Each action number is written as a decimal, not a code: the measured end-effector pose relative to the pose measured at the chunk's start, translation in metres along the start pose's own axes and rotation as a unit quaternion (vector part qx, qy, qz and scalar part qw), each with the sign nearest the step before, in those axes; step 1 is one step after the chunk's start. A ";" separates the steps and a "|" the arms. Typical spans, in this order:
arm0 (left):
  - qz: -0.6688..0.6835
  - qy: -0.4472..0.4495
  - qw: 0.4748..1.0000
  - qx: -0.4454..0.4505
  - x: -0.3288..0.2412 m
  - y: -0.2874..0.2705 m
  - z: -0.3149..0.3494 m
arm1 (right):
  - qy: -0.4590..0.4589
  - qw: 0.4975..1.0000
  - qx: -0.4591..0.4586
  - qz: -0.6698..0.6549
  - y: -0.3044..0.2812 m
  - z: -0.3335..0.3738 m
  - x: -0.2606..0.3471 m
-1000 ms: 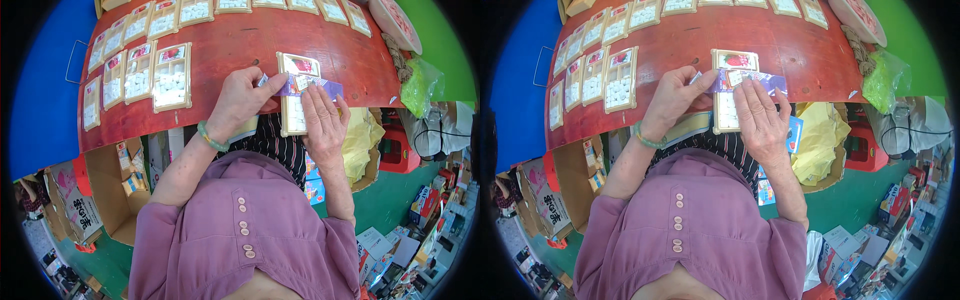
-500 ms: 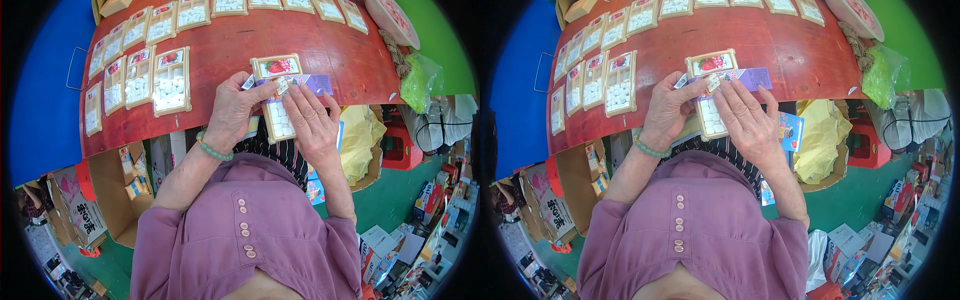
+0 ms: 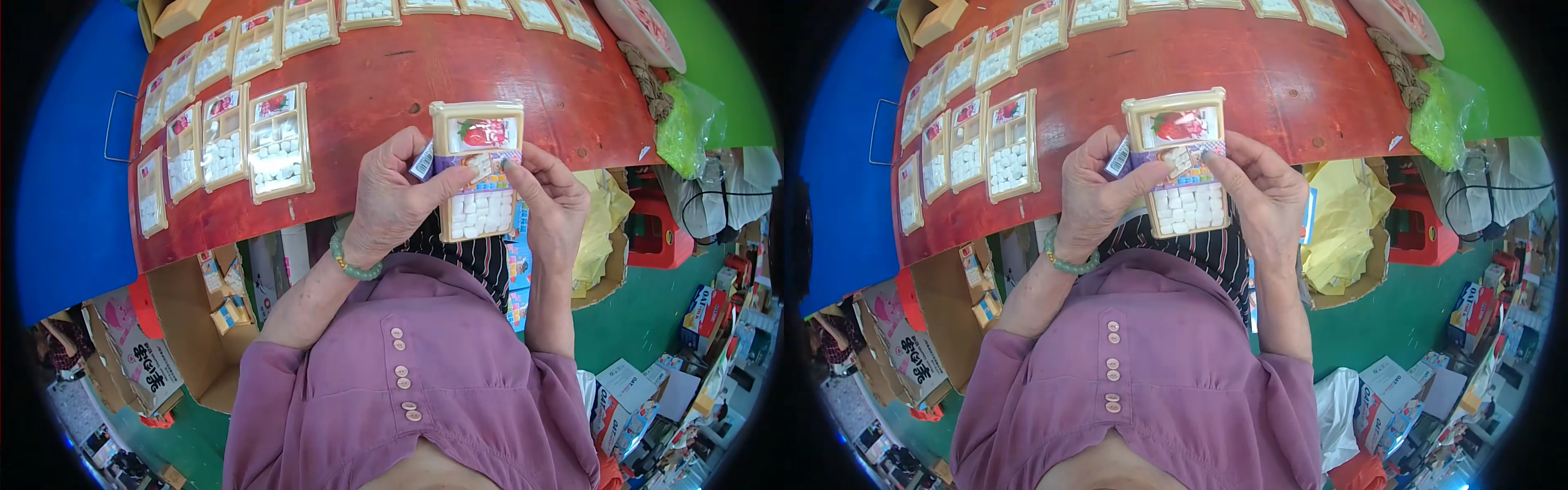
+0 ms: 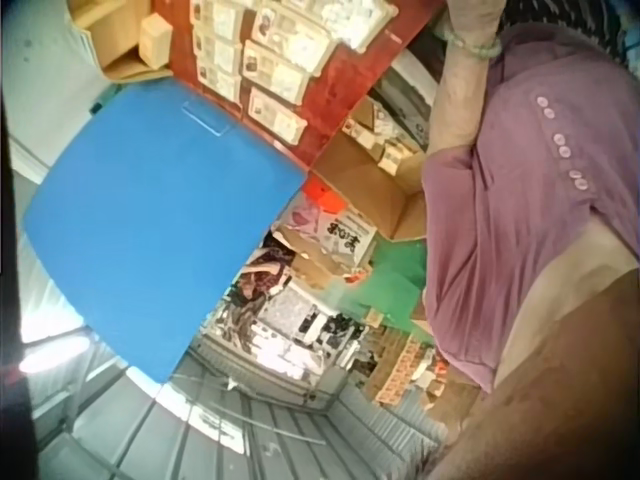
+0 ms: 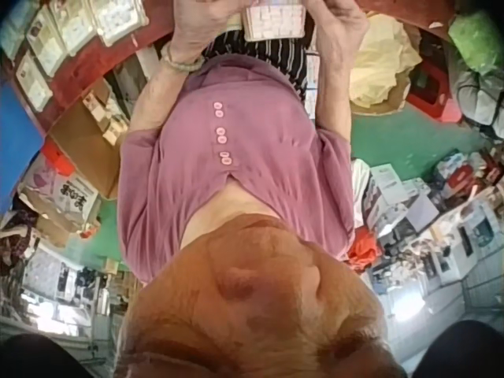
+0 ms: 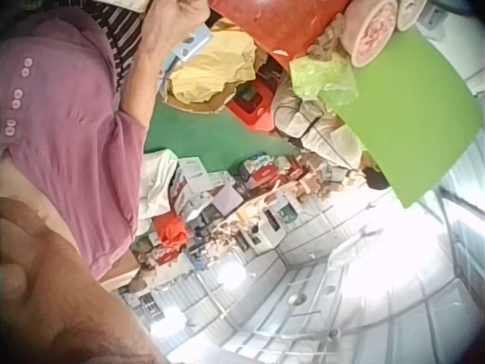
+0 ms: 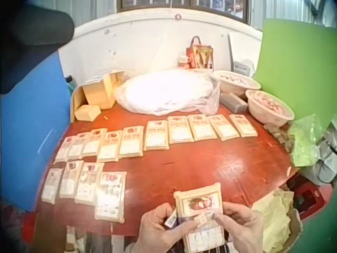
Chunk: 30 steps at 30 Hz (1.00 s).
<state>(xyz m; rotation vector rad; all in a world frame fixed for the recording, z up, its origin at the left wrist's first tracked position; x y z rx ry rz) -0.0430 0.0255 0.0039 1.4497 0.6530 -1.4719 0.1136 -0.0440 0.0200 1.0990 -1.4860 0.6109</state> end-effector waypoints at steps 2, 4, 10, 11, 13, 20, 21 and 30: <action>-0.031 0.038 0.999 0.014 0.003 -0.001 0.001 | 0.025 0.998 0.010 -0.050 -0.002 0.002 -0.010; -0.035 0.024 0.999 0.022 0.005 -0.002 -0.001 | 0.052 0.993 0.020 -0.101 -0.005 0.003 -0.017; -0.039 0.012 0.995 0.095 -0.005 -0.004 -0.002 | 0.104 0.974 0.044 -0.195 -0.013 0.010 -0.029; 0.010 -0.008 0.995 0.099 -0.005 -0.005 -0.003 | 0.092 0.974 0.042 -0.201 -0.014 0.011 -0.029; 0.060 -0.029 0.993 0.103 -0.003 -0.008 -0.003 | 0.082 0.974 0.040 -0.207 -0.016 0.013 -0.031; 0.089 -0.017 0.977 0.191 0.008 -0.011 -0.005 | -0.010 0.968 0.092 -0.233 -0.024 0.022 -0.027; 0.093 0.007 0.973 0.210 0.007 -0.009 -0.004 | -0.011 0.965 0.112 -0.236 -0.023 0.023 -0.027; 0.027 -0.050 0.931 0.361 0.029 0.019 0.013 | -0.023 0.943 0.218 -0.251 -0.014 0.036 -0.015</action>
Point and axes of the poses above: each hand's wrist, its own z-axis away from the middle knuckle, its own y-axis out of the palm, x = y × z, the point moved 4 cm from there along -z, towards the middle knuckle, and after that the axes turned 12 degrees about -y, right-handed, at the moved point
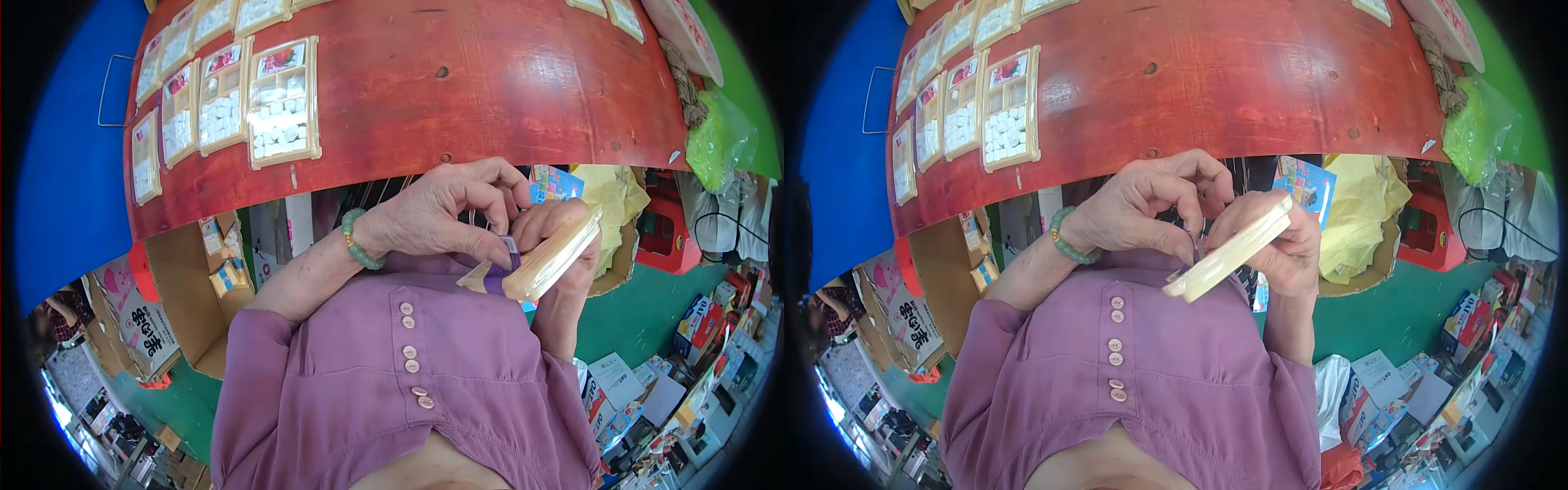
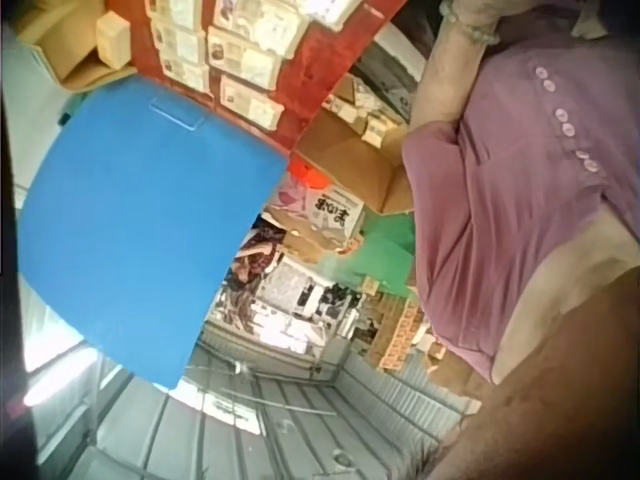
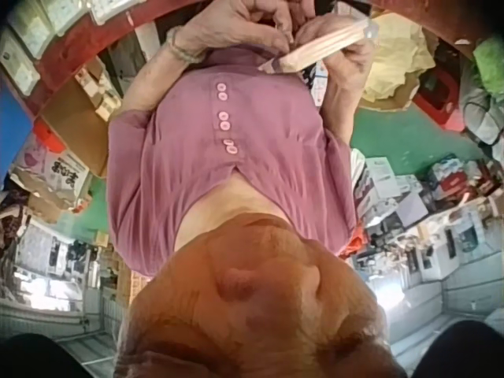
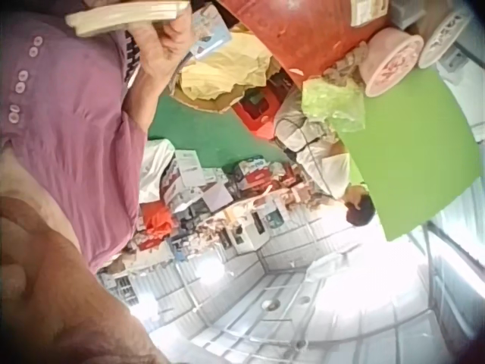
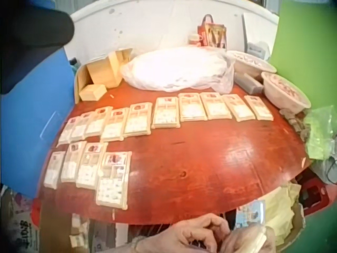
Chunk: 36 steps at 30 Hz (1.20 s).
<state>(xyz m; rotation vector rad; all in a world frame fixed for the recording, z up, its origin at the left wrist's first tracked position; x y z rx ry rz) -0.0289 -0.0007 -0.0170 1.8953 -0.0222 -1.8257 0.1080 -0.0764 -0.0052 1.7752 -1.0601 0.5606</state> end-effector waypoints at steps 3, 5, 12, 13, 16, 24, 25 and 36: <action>-0.039 -0.019 0.999 0.026 0.016 0.000 0.005 | -0.002 0.998 0.036 0.045 0.004 0.007 -0.002; 0.068 -0.067 0.995 0.029 0.022 0.011 0.008 | 0.008 0.997 0.056 0.056 0.007 0.012 -0.004; 0.160 -0.187 0.968 0.045 0.065 0.025 0.013 | 0.092 0.995 -0.018 0.046 0.018 0.041 -0.005; 0.152 -0.203 0.966 0.040 0.071 0.025 0.011 | 0.101 0.994 -0.023 0.044 0.016 0.044 -0.006; 0.123 -0.229 0.965 0.022 0.071 0.024 0.007 | 0.065 0.989 -0.055 0.118 -0.008 0.051 -0.008; 0.204 -0.134 0.965 -0.093 0.089 0.023 0.005 | 0.049 0.963 -0.243 0.101 -0.047 0.086 -0.019; 0.198 -0.131 0.967 -0.092 0.088 0.026 0.007 | 0.043 0.965 -0.240 0.099 -0.044 0.085 -0.021; -0.421 0.296 0.840 -0.171 0.027 0.043 0.030 | -0.002 0.935 -0.001 0.356 -0.006 0.071 0.001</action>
Point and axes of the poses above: each hand's wrist, its own z-axis away from the middle knuckle, its own y-axis out of the palm, x = y × z, the point moved 4 cm from there along -z, towards the middle knuckle, and after that the axes turned 12 degrees about -y, right-handed, at the moved point
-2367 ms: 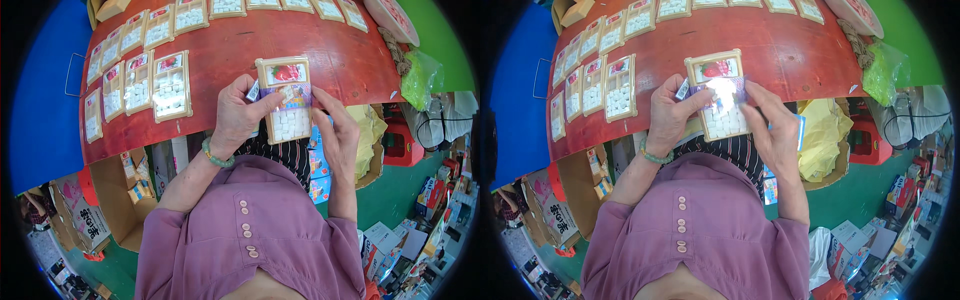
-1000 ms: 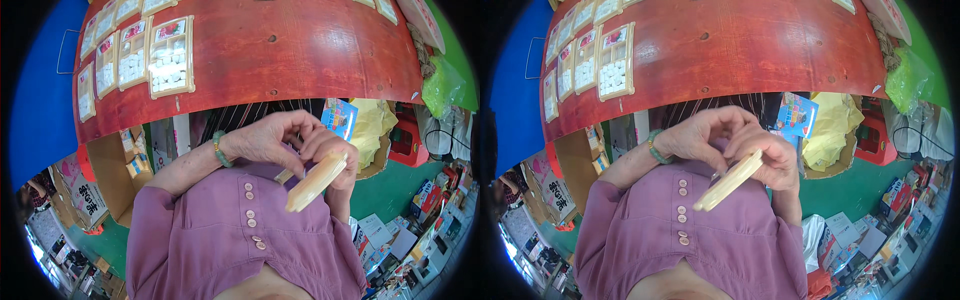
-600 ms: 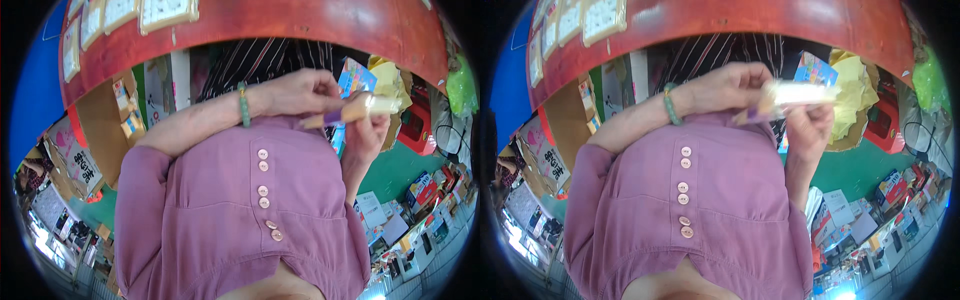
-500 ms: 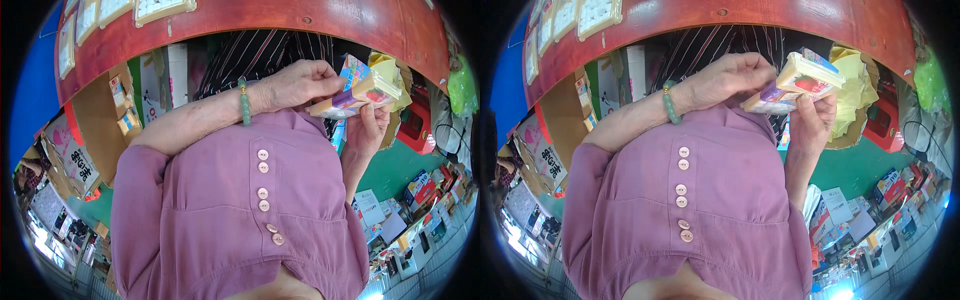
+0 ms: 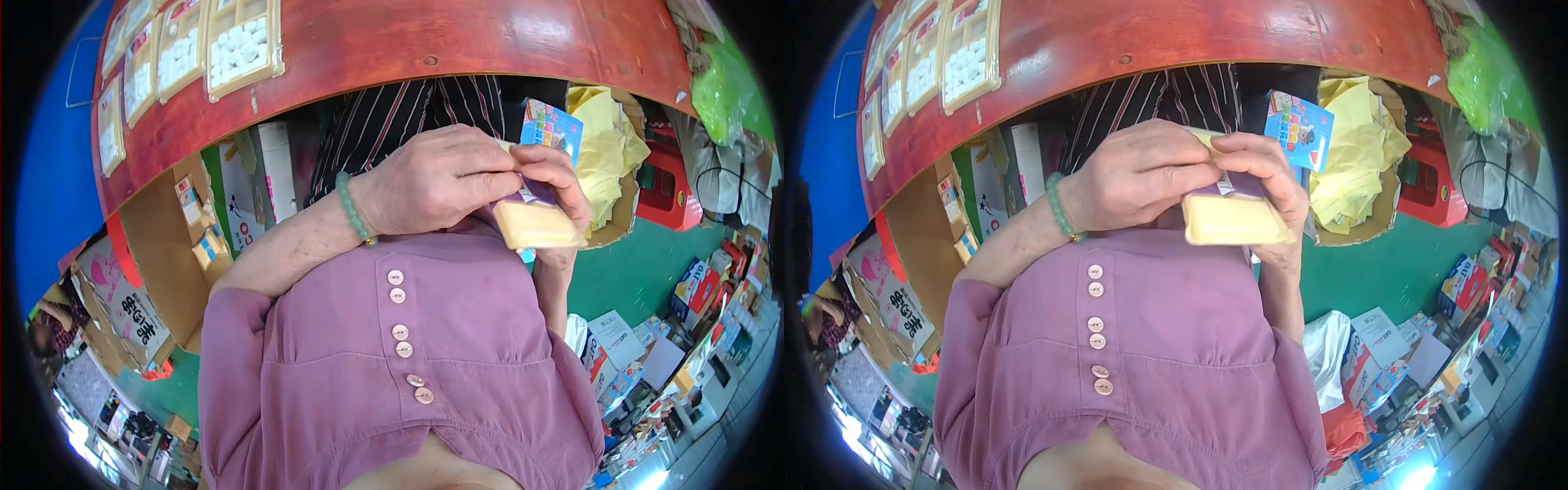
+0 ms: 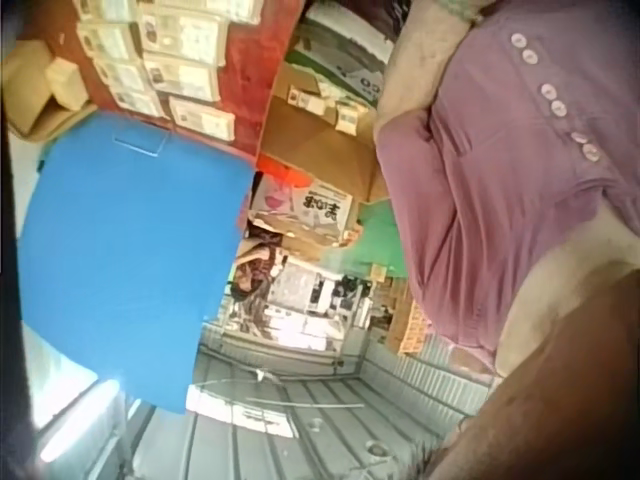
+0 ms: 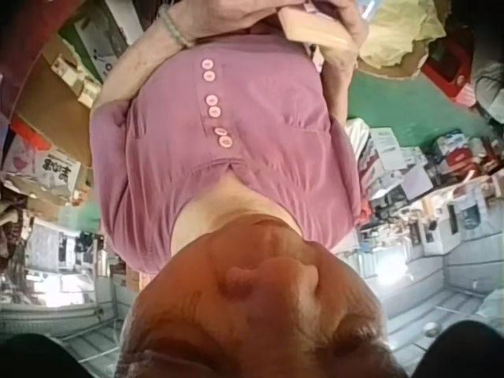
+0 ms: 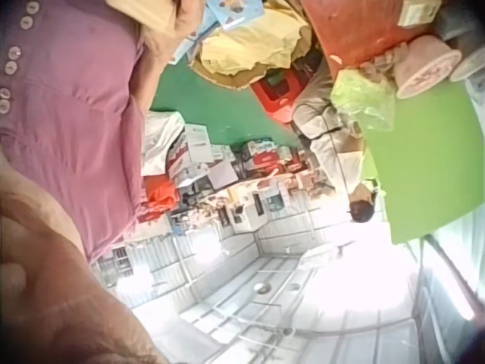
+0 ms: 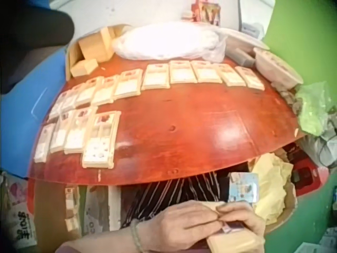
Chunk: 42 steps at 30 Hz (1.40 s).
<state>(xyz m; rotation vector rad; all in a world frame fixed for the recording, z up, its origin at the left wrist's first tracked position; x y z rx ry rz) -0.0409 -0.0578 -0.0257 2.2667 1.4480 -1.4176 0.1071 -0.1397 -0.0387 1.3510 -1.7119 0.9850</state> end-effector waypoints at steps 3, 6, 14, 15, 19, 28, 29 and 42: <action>-0.037 0.043 0.998 -0.010 -0.006 -0.003 -0.003 | -0.025 0.998 0.015 0.054 0.005 -0.010 0.015; -0.052 0.056 0.997 -0.007 -0.007 -0.005 -0.004 | -0.061 0.996 0.017 0.060 0.006 -0.013 0.017; -0.106 0.082 0.991 -0.026 -0.007 -0.011 -0.003 | -0.131 0.989 0.026 0.064 0.009 -0.017 0.016; -0.106 0.081 0.991 -0.021 -0.008 -0.012 -0.003 | -0.158 0.985 0.018 0.071 0.010 -0.019 0.019; -0.098 0.080 0.992 -0.024 -0.004 -0.013 -0.003 | -0.197 0.977 0.021 0.080 0.012 -0.018 0.020; 0.023 -0.017 1.000 -0.001 0.008 -0.011 0.005 | -0.185 0.978 0.044 0.082 0.018 -0.027 0.023; 0.040 -0.032 0.999 -0.005 0.010 -0.010 0.006 | -0.191 0.979 0.045 0.063 0.018 -0.026 0.022; 0.019 -0.186 0.981 -0.056 0.018 -0.053 0.054 | 0.012 0.989 0.124 0.085 0.066 -0.040 -0.001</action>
Point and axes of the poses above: each hand's wrist, its own z-axis away from the middle knuckle, its own y-axis out of the palm, x = y × z, the point moved 4 cm from there along -z, towards the middle knuckle, and after that the axes turned 12 degrees about -y, right-handed, at the moved point
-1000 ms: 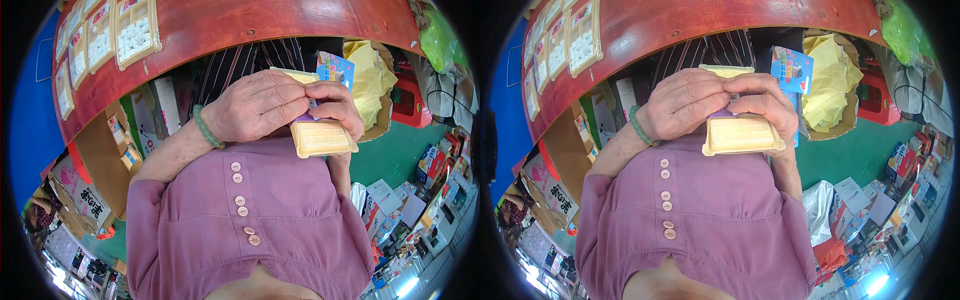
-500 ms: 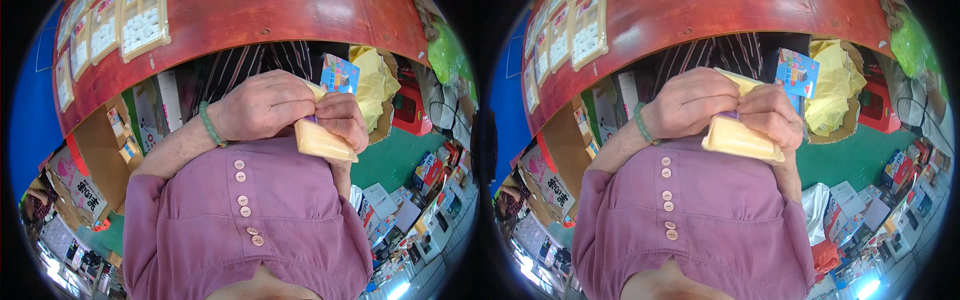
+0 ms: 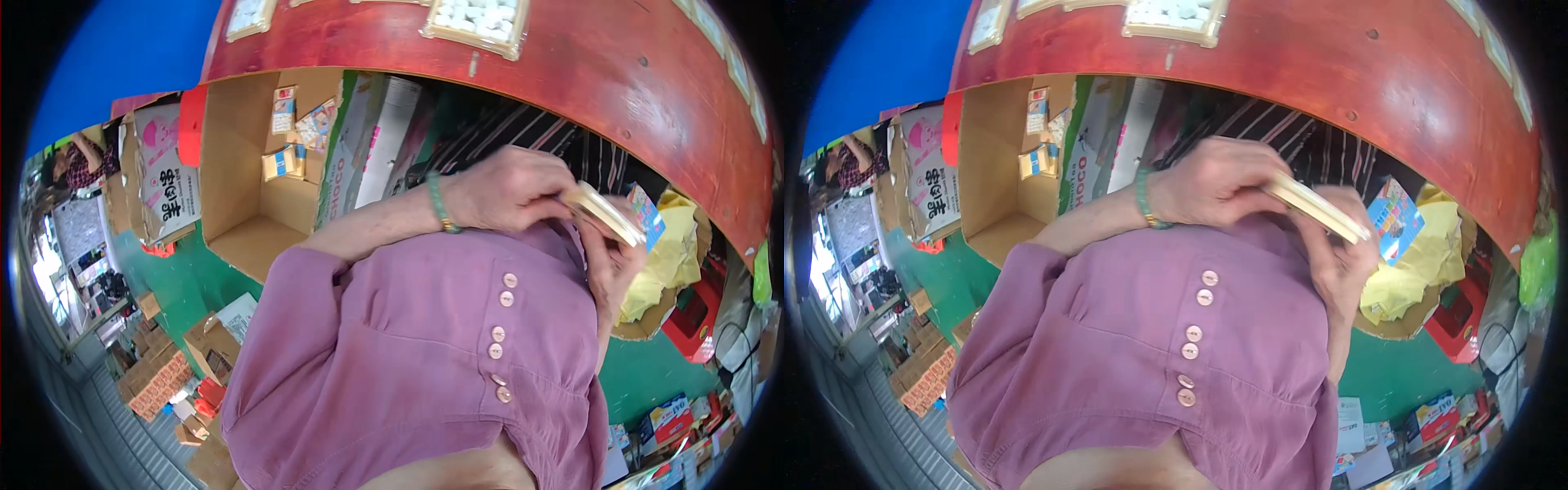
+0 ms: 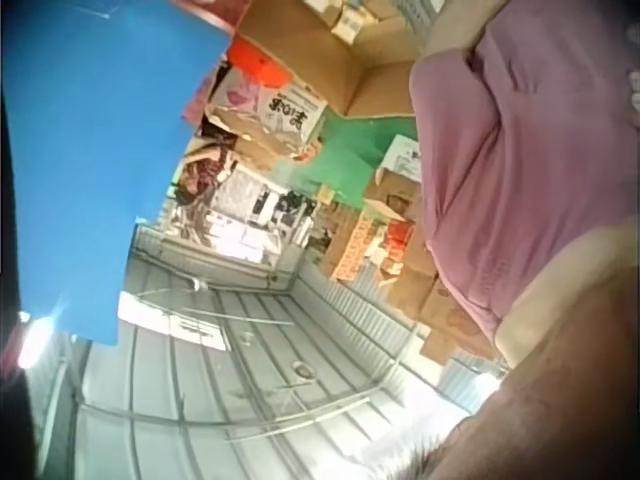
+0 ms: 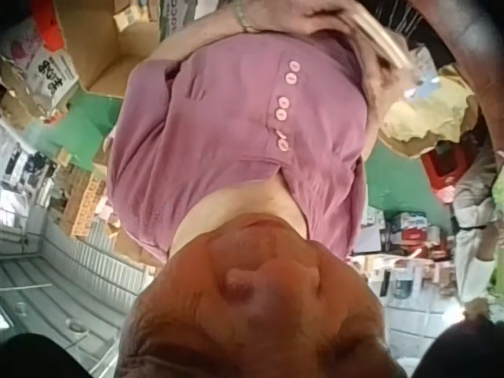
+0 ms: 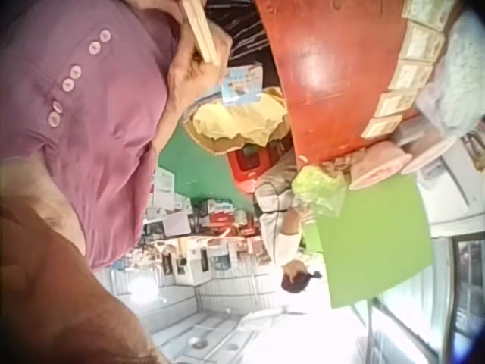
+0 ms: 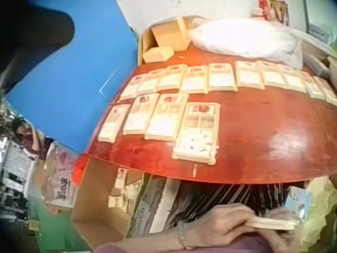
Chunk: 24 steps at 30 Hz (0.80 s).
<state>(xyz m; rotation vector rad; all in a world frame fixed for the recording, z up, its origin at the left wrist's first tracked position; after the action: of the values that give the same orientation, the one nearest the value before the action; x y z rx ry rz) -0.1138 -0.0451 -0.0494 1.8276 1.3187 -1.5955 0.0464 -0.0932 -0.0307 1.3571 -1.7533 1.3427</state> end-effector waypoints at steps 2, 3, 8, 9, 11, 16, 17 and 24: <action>-0.022 -0.043 0.998 -0.030 0.000 -0.016 0.012 | 0.058 0.995 0.045 -0.071 0.016 -0.011 -0.004; -0.031 -0.052 0.997 -0.045 0.000 -0.025 0.020 | 0.067 0.984 0.102 -0.132 0.023 -0.016 -0.009; -0.187 -0.198 0.948 -0.164 -0.006 -0.104 0.077 | 0.018 0.981 0.181 0.073 0.036 -0.023 -0.050; -0.224 -0.245 0.924 -0.188 -0.007 -0.123 0.094 | 0.077 0.976 0.170 0.110 0.033 -0.023 -0.068; -0.193 -0.289 0.888 -0.302 0.005 -0.162 0.135 | 0.019 0.963 0.080 0.256 0.024 -0.016 -0.108; -0.166 -0.350 0.835 -0.391 0.016 -0.230 0.203 | -0.009 0.912 0.060 0.405 0.019 -0.023 -0.163; -0.167 -0.349 0.836 -0.390 0.025 -0.245 0.223 | -0.034 0.902 0.074 0.425 0.021 -0.026 -0.168; -0.536 -0.483 0.645 -0.252 0.048 -0.242 0.249 | 0.004 0.890 0.087 0.448 0.020 -0.031 -0.189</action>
<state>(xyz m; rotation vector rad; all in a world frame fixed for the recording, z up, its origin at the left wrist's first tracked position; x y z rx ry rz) -0.4567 -0.1018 -0.0953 -0.4262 1.9551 -1.8453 0.0889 0.0087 -0.1888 0.5687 -2.4250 1.9887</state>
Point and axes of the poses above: each hand's wrist, its own z-axis away from the middle knuckle, its own y-axis out of the palm, x = y × z, the point moved 4 cm from there along -z, towards the middle knuckle, and after that the axes turned 12 degrees about -y, right-handed, at the moved point
